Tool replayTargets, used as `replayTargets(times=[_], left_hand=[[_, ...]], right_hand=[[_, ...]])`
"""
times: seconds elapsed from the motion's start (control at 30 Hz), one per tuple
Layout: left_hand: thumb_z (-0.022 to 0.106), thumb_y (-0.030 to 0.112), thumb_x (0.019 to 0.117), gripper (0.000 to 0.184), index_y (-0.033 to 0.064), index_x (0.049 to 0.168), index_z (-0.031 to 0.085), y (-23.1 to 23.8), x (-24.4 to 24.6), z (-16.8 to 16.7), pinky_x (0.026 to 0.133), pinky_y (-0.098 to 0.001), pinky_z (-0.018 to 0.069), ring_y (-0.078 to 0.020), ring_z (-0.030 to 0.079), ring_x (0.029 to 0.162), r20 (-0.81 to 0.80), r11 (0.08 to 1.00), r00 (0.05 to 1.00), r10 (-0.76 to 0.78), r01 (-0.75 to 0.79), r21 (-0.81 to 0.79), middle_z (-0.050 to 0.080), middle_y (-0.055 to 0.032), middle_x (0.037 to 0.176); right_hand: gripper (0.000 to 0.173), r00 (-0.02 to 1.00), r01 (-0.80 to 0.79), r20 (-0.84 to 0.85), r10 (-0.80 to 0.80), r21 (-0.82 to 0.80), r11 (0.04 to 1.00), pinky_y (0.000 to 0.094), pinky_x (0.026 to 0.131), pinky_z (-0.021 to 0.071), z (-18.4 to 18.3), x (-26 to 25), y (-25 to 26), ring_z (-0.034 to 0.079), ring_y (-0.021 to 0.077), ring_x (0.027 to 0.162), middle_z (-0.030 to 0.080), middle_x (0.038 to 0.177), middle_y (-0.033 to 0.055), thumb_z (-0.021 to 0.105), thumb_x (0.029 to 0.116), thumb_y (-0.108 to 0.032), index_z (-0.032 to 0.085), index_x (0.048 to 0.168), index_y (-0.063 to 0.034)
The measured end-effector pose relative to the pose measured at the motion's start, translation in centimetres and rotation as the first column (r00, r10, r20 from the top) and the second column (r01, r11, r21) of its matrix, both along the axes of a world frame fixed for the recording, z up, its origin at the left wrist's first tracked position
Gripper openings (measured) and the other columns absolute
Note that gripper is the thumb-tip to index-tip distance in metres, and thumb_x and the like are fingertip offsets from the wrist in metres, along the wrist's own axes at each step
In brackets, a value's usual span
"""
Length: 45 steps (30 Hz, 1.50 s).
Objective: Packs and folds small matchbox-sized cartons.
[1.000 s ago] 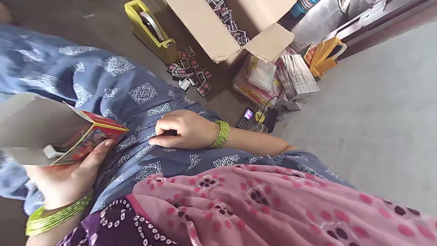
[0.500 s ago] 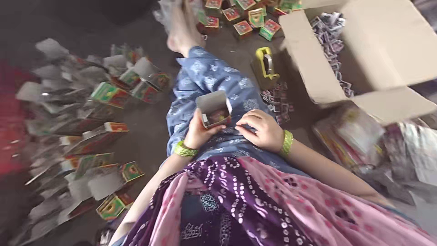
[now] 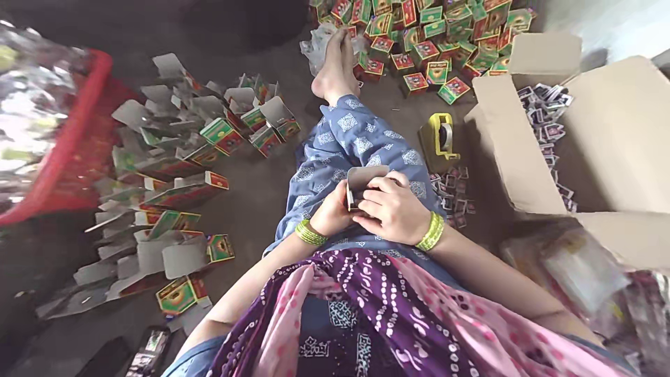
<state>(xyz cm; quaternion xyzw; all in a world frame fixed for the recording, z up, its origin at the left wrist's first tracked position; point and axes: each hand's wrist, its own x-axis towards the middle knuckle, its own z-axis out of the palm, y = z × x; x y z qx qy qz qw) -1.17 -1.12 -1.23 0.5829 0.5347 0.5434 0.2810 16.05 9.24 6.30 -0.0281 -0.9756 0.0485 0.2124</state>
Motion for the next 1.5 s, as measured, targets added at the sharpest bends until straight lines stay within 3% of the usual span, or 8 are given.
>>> replayTargets(times=[0.17, 0.47, 0.6, 0.87, 1.03, 1.13, 1.3, 1.5], left_hand=[[0.086, 0.025, 0.0798, 0.079, -0.0112, 0.137, 0.045, 0.3, 0.0, 0.3, 0.105, -0.0326, 0.0529, -0.0117, 0.066, 0.115, -0.053, 1.0, 0.999, -0.004, 0.003, -0.023, 0.069, -0.0147, 0.121], [0.08, 0.022, 0.0853, 0.076, -0.0113, 0.142, 0.041, 0.1, -0.1, -0.1, 0.108, -0.0327, 0.0501, -0.0122, 0.064, 0.12, -0.084, 0.997, 0.996, -0.024, 0.017, -0.077, 0.067, -0.0152, 0.126], [0.081, 0.023, 0.0848, 0.08, -0.0147, 0.141, 0.037, 0.2, 0.1, 0.2, 0.108, -0.0338, 0.0512, -0.0141, 0.063, 0.121, -0.028, 0.999, 0.999, -0.025, 0.026, 0.039, 0.065, -0.0183, 0.127], [0.088, 0.023, 0.0791, 0.115, -0.0067, 0.15, 0.004, 0.0, 0.9, 0.1, 0.106, -0.0434, 0.0555, -0.0237, 0.063, 0.124, 0.267, 0.974, 0.962, 0.048, -0.105, 0.202, 0.055, -0.0238, 0.139], [0.089, 0.028, 0.0792, 0.096, -0.0054, 0.143, 0.025, -0.5, 0.8, 0.3, 0.103, -0.0398, 0.0565, -0.0184, 0.065, 0.119, 0.248, 0.976, 0.967, 0.052, -0.102, 0.193, 0.061, -0.0158, 0.13], [0.086, 0.036, 0.0827, 0.072, -0.0067, 0.127, 0.049, -0.8, 0.6, 0.5, 0.091, -0.0319, 0.0598, -0.0104, 0.068, 0.101, 0.156, 0.98, 0.987, 0.036, -0.065, 0.186, 0.067, -0.0102, 0.112], [0.084, 0.036, 0.0852, 0.054, -0.0012, 0.111, 0.054, -0.4, 0.6, 0.3, 0.078, -0.0256, 0.0584, -0.0059, 0.065, 0.084, 0.127, 0.992, 0.992, -0.011, -0.005, 0.129, 0.065, -0.0059, 0.095], [0.088, 0.015, 0.0791, 0.07, 0.0019, 0.126, 0.037, 0.0, 0.6, 0.4, 0.089, -0.0414, 0.0627, -0.021, 0.072, 0.1, 0.378, 0.997, 0.924, -0.051, 0.029, 0.066, 0.068, -0.0119, 0.113]], right_hand=[[0.036, 0.999, 0.038, -0.024, -0.04, -0.093, 0.995, 0.0541, 0.108, 0.0409, 0.2, 0.0, 0.4, 0.065, 0.0208, 0.113, 0.075, 0.106, 0.0004, 0.061, 0.0992, -0.047, 0.073, 0.121, -0.0209], [0.032, 0.992, -0.02, 0.122, 0.03, -0.078, 0.997, 0.0582, 0.107, 0.0377, 0.4, -0.6, 0.3, 0.062, 0.0221, 0.114, 0.071, 0.106, 0.0003, 0.054, 0.1021, -0.049, 0.075, 0.106, -0.025], [0.028, 0.998, 0.051, -0.018, -0.054, -0.119, 0.992, 0.0569, 0.109, 0.0404, 0.3, 0.1, 0.6, 0.057, 0.025, 0.128, 0.067, 0.13, 0.0042, 0.062, 0.0984, -0.047, 0.074, 0.111, -0.0241], [0.065, 0.941, -0.018, -0.232, -0.245, -0.759, 0.651, 0.0408, 0.105, 0.0531, -2.8, 0.9, 1.4, 0.059, 0.0252, 0.126, 0.06, 0.137, 0.0204, 0.077, 0.0922, -0.031, 0.054, 0.141, 0.0044], [0.055, 0.973, -0.13, -0.22, -0.077, -0.788, 0.602, 0.0379, 0.108, 0.0508, -3.3, 0.5, 1.5, 0.06, 0.0218, 0.124, 0.064, 0.133, 0.0187, 0.069, 0.0988, -0.034, 0.06, 0.138, 0.0039], [0.048, 0.983, -0.123, -0.182, -0.036, -0.785, 0.608, 0.0336, 0.098, 0.052, -3.7, 0.5, 1.6, 0.063, 0.0149, 0.108, 0.068, 0.11, 0.0118, 0.063, 0.1003, -0.046, 0.068, 0.111, 0.0003], [0.044, 0.975, -0.047, -0.184, -0.127, -0.722, 0.691, 0.0327, 0.093, 0.0492, -3.9, 0.4, 1.4, 0.06, 0.0156, 0.101, 0.064, 0.097, 0.0097, 0.058, 0.1022, -0.047, 0.066, 0.091, -0.0057], [0.039, 0.907, -0.195, -0.359, -0.219, -0.82, 0.538, 0.0424, 0.092, 0.0599, -2.0, 0.6, 1.8, 0.071, 0.0227, 0.102, 0.071, 0.11, 0.0143, 0.075, 0.0926, -0.013, 0.058, 0.124, 0.0035]])
